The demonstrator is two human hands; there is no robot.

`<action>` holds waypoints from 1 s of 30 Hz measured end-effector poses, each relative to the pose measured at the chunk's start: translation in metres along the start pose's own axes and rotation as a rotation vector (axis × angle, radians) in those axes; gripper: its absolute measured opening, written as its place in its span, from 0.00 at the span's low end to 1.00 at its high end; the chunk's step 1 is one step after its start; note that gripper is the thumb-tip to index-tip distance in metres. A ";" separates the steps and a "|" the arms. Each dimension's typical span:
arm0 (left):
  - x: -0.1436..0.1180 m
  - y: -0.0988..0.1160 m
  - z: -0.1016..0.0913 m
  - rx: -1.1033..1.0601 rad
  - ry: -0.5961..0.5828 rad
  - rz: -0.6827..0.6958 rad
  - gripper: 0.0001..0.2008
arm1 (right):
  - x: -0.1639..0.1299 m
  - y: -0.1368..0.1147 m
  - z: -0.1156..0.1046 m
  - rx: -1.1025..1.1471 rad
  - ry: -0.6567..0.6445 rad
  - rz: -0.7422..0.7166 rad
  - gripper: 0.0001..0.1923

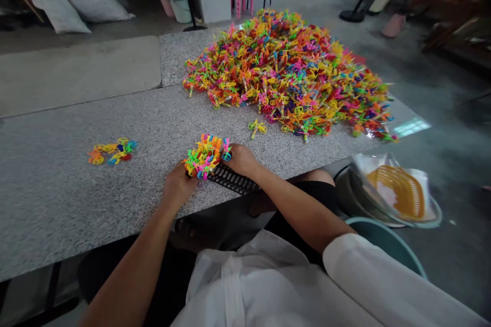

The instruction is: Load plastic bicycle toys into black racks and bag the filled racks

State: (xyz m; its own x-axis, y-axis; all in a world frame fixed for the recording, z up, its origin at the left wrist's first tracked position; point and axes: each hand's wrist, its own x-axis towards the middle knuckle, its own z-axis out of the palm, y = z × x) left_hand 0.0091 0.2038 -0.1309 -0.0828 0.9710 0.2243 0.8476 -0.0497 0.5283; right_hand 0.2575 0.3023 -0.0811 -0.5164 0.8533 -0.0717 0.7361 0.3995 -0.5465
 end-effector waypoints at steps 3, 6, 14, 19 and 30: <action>0.000 -0.001 0.001 -0.007 0.012 0.004 0.10 | 0.000 -0.002 -0.001 -0.062 -0.019 -0.029 0.12; 0.000 -0.001 0.003 -0.002 0.014 0.016 0.09 | -0.002 -0.003 0.001 -0.108 -0.016 -0.063 0.13; 0.000 -0.001 0.002 0.024 -0.001 -0.003 0.08 | -0.003 -0.009 0.003 -0.127 -0.029 -0.008 0.14; 0.000 0.000 0.002 0.052 0.001 -0.022 0.07 | -0.003 -0.011 0.000 -0.118 -0.028 -0.011 0.14; -0.001 0.001 0.002 0.027 -0.021 -0.036 0.07 | 0.003 0.014 -0.003 -0.006 -0.026 -0.195 0.11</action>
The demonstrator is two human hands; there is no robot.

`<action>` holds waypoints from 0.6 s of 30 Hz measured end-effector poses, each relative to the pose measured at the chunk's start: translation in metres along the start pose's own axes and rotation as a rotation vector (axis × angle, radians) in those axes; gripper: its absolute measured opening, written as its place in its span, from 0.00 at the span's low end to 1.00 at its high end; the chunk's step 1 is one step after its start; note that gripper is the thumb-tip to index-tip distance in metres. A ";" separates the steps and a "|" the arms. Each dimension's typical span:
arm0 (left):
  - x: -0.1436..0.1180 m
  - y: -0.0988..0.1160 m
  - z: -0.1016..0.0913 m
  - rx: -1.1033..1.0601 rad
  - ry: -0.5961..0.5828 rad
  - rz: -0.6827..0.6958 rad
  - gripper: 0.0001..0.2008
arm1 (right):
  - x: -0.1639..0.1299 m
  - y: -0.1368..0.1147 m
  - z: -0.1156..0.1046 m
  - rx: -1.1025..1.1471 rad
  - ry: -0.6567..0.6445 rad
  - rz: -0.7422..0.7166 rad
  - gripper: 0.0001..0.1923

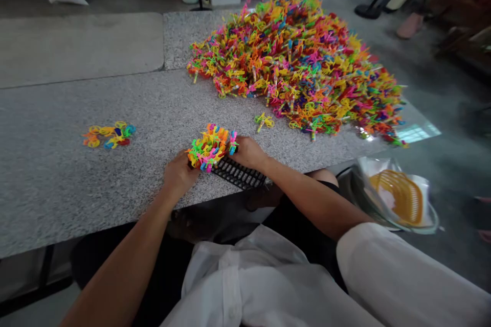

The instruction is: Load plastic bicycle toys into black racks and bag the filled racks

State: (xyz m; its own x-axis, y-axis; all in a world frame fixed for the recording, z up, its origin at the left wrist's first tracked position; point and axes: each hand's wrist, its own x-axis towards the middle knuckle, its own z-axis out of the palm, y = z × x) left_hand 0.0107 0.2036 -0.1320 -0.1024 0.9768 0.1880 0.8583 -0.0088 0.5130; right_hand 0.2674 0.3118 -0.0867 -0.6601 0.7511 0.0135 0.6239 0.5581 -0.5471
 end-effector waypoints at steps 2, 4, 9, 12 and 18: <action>0.000 0.001 -0.001 -0.003 -0.008 0.003 0.06 | 0.000 0.000 -0.001 -0.019 -0.002 0.003 0.10; 0.000 0.003 -0.002 -0.003 -0.020 0.004 0.06 | 0.000 -0.001 -0.002 -0.043 -0.010 0.015 0.10; 0.001 0.006 -0.003 -0.025 -0.034 0.026 0.07 | 0.001 -0.010 0.000 -0.122 -0.056 0.058 0.11; 0.002 0.004 -0.002 -0.035 -0.039 0.025 0.08 | 0.001 -0.016 0.003 -0.168 -0.061 0.099 0.14; 0.001 0.003 -0.002 -0.042 -0.026 -0.005 0.11 | -0.007 -0.019 -0.002 -0.167 -0.109 0.113 0.16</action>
State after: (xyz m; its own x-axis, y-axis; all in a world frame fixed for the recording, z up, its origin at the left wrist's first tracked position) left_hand 0.0123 0.2043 -0.1288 -0.0929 0.9821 0.1640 0.8361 -0.0125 0.5485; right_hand 0.2609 0.2961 -0.0749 -0.6179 0.7745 -0.1351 0.7507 0.5302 -0.3942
